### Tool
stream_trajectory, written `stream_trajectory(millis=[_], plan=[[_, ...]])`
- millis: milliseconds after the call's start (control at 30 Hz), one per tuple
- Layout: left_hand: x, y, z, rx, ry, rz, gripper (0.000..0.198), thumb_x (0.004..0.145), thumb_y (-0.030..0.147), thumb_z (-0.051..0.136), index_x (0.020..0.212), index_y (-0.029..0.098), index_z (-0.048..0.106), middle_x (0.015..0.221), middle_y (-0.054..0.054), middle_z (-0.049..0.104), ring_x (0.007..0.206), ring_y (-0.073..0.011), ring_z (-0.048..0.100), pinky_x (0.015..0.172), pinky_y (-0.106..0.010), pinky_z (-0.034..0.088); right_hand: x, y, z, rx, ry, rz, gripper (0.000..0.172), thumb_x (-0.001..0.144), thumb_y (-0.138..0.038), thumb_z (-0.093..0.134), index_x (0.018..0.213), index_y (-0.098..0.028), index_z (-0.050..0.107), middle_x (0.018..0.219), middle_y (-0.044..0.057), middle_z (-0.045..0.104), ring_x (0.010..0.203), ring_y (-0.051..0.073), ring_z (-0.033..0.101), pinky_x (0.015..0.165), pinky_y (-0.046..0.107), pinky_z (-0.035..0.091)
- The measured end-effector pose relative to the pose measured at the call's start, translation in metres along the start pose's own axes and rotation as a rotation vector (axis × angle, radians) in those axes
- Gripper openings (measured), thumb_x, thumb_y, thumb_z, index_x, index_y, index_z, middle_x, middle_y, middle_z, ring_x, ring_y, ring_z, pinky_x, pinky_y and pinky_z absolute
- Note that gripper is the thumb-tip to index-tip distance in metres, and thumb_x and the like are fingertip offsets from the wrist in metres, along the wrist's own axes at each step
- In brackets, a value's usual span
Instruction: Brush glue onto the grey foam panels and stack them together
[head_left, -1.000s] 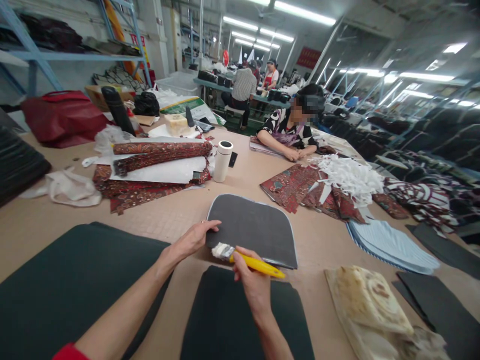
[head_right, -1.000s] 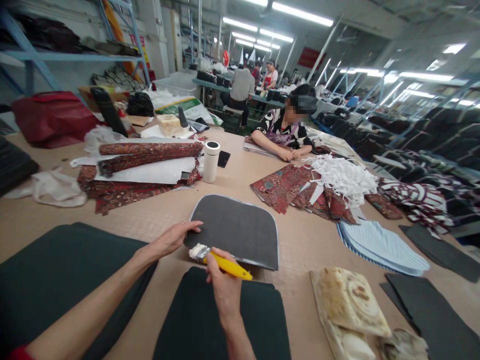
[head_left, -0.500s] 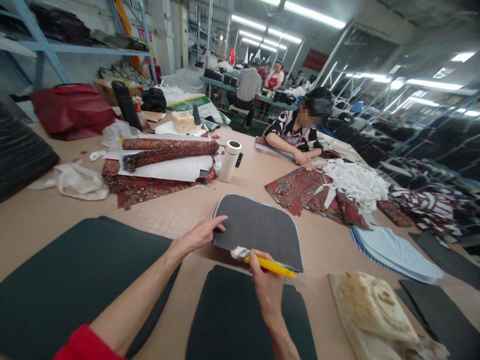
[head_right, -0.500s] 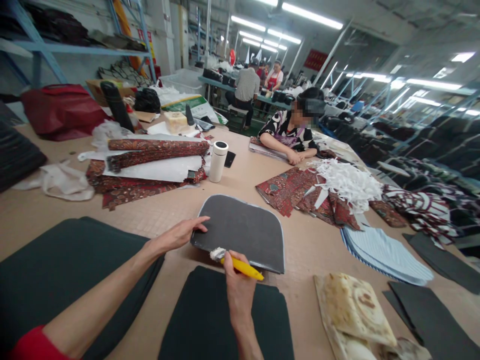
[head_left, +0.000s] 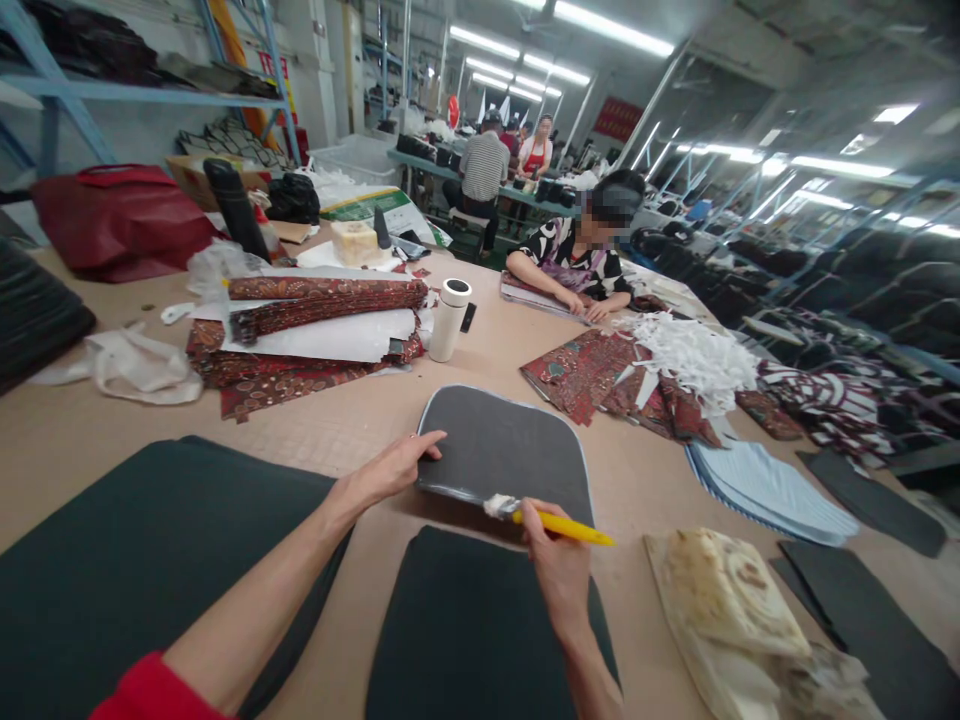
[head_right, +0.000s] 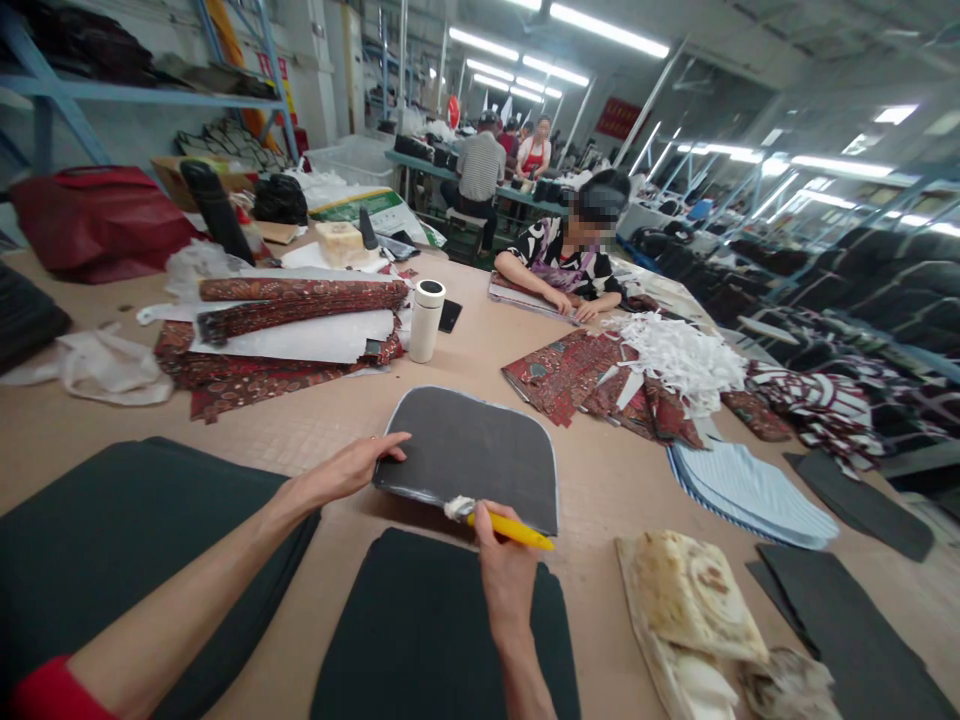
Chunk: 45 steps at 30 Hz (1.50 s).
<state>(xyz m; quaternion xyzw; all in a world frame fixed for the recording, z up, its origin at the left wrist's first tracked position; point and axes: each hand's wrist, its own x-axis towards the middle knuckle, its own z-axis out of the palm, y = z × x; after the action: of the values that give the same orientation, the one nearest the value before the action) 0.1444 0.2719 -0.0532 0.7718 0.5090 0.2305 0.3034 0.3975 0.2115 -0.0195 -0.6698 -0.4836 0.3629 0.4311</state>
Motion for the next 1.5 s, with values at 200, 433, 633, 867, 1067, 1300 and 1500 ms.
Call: stream_trajectory(millis=[200, 433, 633, 867, 1067, 1300, 1500], plan=[[0.0, -0.003, 0.007, 0.045, 0.025, 0.003, 0.061, 0.073, -0.001, 0.028, 0.129, 0.017, 0.042, 0.108, -0.007, 0.064, 0.101, -0.0152, 0.058, 0.094, -0.036, 0.044, 0.0, -0.007, 0.013, 0.145, -0.074, 0.029, 0.045, 0.071, -0.06, 0.058, 0.078, -0.017, 0.065, 0.047, -0.004, 0.05, 0.04, 0.011, 0.043, 0.04, 0.023, 0.035], [-0.002, 0.008, 0.005, 0.076, 0.023, -0.021, 0.065, 0.069, 0.001, 0.033, 0.13, 0.019, 0.042, 0.111, -0.006, 0.062, 0.104, -0.0169, 0.056, 0.095, -0.036, 0.043, 0.012, 0.009, -0.025, 0.103, -0.012, 0.06, 0.043, 0.067, -0.059, 0.063, 0.071, -0.016, 0.065, 0.044, -0.003, 0.05, 0.037, 0.011, 0.042, 0.036, 0.023, 0.034], [-0.004, 0.033, 0.006, 0.132, 0.007, -0.025, 0.061, 0.071, 0.015, 0.054, 0.13, 0.017, 0.041, 0.116, -0.011, 0.056, 0.108, -0.0255, 0.051, 0.095, -0.042, 0.042, 0.014, 0.0, -0.025, 0.156, -0.076, 0.051, 0.037, 0.072, -0.054, 0.062, 0.074, -0.017, 0.064, 0.048, -0.004, 0.05, 0.04, 0.01, 0.042, 0.04, 0.021, 0.034], [-0.001, 0.049, 0.014, 0.316, -0.008, -0.039, 0.069, 0.064, 0.011, 0.065, 0.129, 0.016, 0.041, 0.122, -0.012, 0.05, 0.113, -0.027, 0.046, 0.1, -0.042, 0.038, 0.017, 0.006, -0.02, 0.041, -0.071, -0.035, 0.035, 0.075, -0.051, 0.058, 0.075, -0.018, 0.067, 0.057, 0.0, 0.059, 0.053, 0.016, 0.053, 0.054, 0.026, 0.042], [0.001, 0.047, 0.014, 0.343, -0.001, -0.026, 0.06, 0.071, 0.012, 0.06, 0.128, 0.018, 0.041, 0.118, -0.012, 0.053, 0.109, -0.027, 0.049, 0.096, -0.042, 0.04, 0.034, 0.022, -0.103, 0.005, 0.102, 0.021, 0.043, 0.077, -0.058, 0.055, 0.086, -0.017, 0.066, 0.055, -0.002, 0.055, 0.047, 0.013, 0.05, 0.051, 0.026, 0.043], [0.005, 0.043, 0.006, 0.311, -0.022, 0.002, 0.035, 0.076, 0.011, 0.042, 0.11, 0.017, 0.047, 0.108, -0.01, 0.056, 0.101, -0.0232, 0.053, 0.091, -0.038, 0.042, 0.079, 0.073, -0.134, -0.096, -0.054, -0.215, 0.038, 0.086, -0.045, 0.046, 0.111, -0.019, 0.059, 0.092, 0.009, 0.069, 0.071, 0.02, 0.067, 0.073, 0.037, 0.051], [0.019, 0.034, -0.008, 0.164, 0.108, -0.08, 0.014, 0.074, 0.016, 0.043, 0.086, 0.02, 0.048, 0.095, -0.004, 0.06, 0.088, -0.0186, 0.057, 0.08, -0.032, 0.045, 0.121, 0.108, -0.13, -0.471, -0.172, -0.676, 0.038, 0.081, -0.023, 0.051, 0.118, -0.023, 0.055, 0.129, 0.01, 0.055, 0.113, 0.027, 0.054, 0.092, 0.046, 0.043]])
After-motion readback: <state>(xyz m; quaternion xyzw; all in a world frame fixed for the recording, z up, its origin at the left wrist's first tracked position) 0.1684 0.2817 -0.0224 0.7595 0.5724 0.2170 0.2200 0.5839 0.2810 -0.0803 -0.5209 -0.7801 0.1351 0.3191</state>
